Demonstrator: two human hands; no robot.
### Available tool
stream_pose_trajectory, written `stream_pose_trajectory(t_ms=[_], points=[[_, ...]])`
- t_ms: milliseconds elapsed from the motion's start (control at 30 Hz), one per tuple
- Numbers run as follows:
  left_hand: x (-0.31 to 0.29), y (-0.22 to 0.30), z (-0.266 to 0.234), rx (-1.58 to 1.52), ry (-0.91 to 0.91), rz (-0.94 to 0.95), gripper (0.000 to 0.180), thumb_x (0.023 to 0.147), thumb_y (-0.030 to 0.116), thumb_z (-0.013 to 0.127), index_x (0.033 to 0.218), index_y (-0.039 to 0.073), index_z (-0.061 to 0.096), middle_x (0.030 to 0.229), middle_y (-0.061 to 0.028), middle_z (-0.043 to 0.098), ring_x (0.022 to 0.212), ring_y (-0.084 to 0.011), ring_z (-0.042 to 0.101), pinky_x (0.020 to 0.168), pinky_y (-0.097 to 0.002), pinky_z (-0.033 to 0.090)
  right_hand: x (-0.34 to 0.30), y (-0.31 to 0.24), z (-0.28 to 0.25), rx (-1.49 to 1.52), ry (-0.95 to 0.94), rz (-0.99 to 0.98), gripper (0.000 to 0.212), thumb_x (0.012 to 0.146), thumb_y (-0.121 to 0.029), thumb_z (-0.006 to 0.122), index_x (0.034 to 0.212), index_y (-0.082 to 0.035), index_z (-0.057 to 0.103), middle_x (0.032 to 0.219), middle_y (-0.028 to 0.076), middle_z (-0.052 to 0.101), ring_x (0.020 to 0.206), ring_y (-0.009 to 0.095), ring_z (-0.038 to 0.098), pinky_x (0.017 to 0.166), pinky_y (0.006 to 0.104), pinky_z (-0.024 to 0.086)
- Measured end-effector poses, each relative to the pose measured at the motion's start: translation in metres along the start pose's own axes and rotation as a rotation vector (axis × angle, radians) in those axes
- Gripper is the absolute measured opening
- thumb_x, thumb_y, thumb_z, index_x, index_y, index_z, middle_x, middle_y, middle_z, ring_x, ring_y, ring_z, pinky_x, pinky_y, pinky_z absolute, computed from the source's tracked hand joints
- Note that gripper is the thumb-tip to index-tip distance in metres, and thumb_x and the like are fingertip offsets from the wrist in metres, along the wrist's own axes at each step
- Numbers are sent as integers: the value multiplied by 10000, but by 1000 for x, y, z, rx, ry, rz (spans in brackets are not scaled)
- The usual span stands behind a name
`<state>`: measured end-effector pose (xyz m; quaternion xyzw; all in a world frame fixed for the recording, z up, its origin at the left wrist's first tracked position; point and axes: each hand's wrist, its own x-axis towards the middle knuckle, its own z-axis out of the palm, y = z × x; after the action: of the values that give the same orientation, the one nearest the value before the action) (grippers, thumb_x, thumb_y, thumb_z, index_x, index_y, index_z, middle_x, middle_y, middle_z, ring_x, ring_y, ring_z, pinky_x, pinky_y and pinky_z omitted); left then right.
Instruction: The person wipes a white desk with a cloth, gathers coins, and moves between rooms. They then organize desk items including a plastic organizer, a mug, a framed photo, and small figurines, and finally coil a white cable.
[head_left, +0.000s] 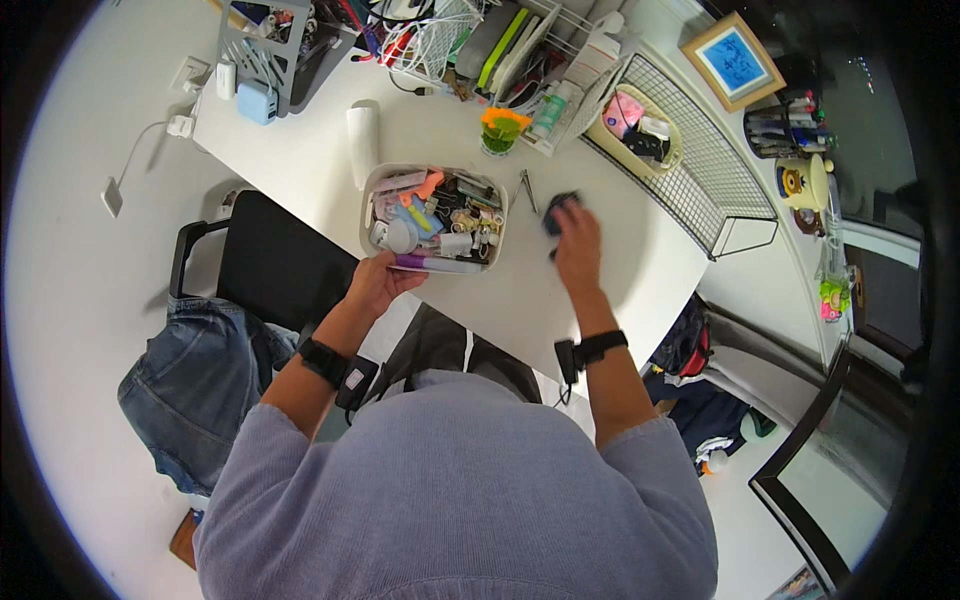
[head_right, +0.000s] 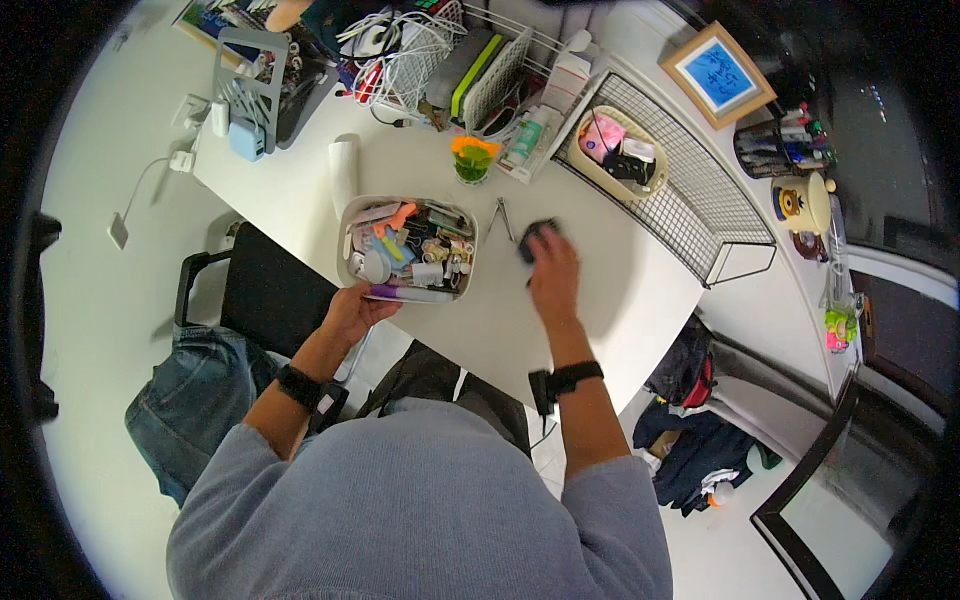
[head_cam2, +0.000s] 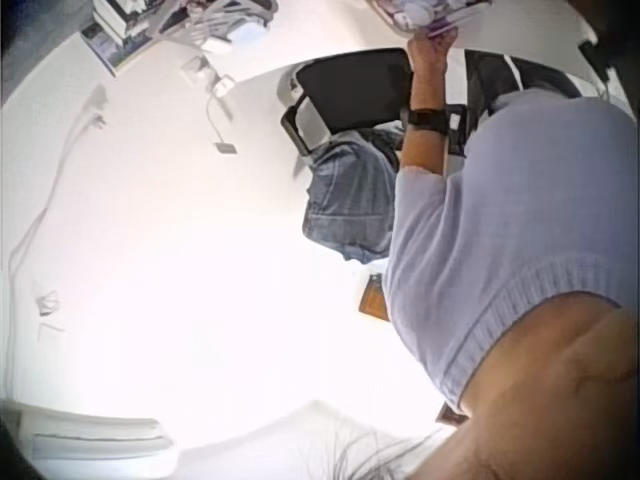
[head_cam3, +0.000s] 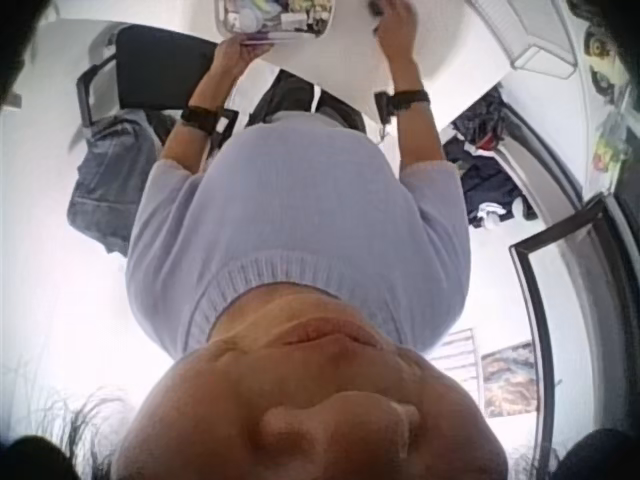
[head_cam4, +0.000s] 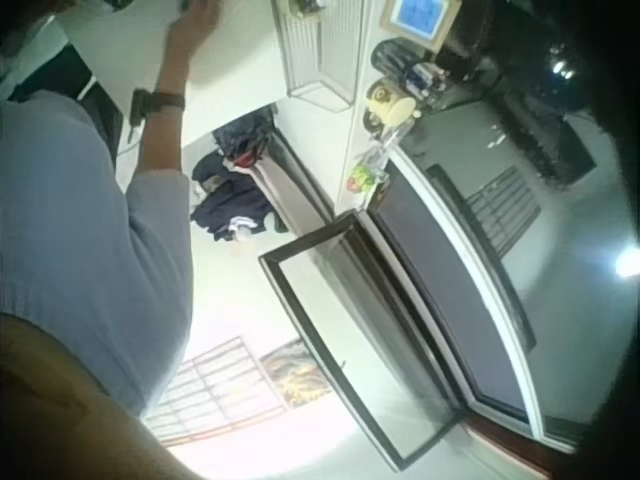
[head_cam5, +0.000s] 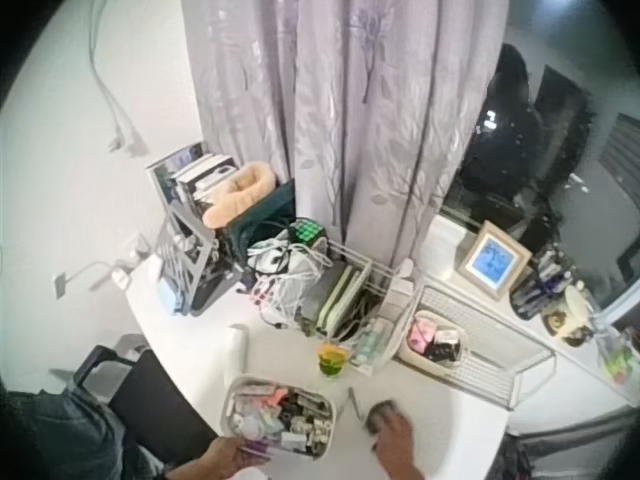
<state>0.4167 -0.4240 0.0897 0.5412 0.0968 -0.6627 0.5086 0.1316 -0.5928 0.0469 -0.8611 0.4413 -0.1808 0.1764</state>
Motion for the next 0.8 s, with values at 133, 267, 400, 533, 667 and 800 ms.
stream_pose_trajectory(t_ms=[133, 267, 400, 533, 667, 800], points=[[4, 0, -3, 17, -6, -15, 339, 917, 126, 356, 1142, -111, 446, 1061, -223, 590, 858, -305, 642, 775, -364, 564, -14, 6, 15, -127, -106, -8, 439, 769, -8, 479, 1205, -6, 529, 1349, 132, 414, 1247, 363, 334, 1033, 498, 265], [8, -6, -5, -61, 42, -13, 337, 906, 132, 377, 1140, -96, 457, 1058, -228, 590, 865, -307, 642, 775, -369, 564, -47, -20, -14, 78, -303, -145, 381, 741, -75, 536, 1115, -24, 589, 1273, 129, 490, 1212, 346, 379, 1034, 502, 274], [10, -5, -5, -86, 18, -42, 346, 891, 108, 381, 1172, -84, 441, 1061, -230, 592, 891, -319, 638, 777, -390, 564, 24, -38, -32, 122, -134, -137, 270, 745, -139, 592, 997, -47, 616, 1156, 102, 555, 977, 299, 529, 903, 458, 392], [9, -7, -10, -56, -32, -12, 337, 873, 53, 362, 1159, -107, 437, 1070, -260, 580, 930, -339, 628, 803, -411, 556, 114, -75, -4, 326, 65, 279, 296, 820, -252, 621, 1036, -56, 577, 986, 118, 618, 778, 284, 582, 717, 391, 473], [-1, -7, -12, -89, -20, -30, 311, 859, 32, 385, 1123, -119, 446, 1056, -249, 583, 939, -337, 621, 820, -399, 551, 137, -60, 31, 274, -132, 378, 404, 824, -271, 627, 1150, -68, 502, 1025, 115, 609, 786, 272, 604, 711, 385, 475], [-2, -11, -14, -103, -4, -58, 297, 848, 21, 396, 1104, -120, 454, 1055, -237, 585, 936, -330, 623, 813, -380, 556, 125, -35, 42, 253, -237, 393, 474, 808, -285, 643, 1207, -91, 476, 1111, 122, 586, 810, 265, 616, 703, 386, 482]])
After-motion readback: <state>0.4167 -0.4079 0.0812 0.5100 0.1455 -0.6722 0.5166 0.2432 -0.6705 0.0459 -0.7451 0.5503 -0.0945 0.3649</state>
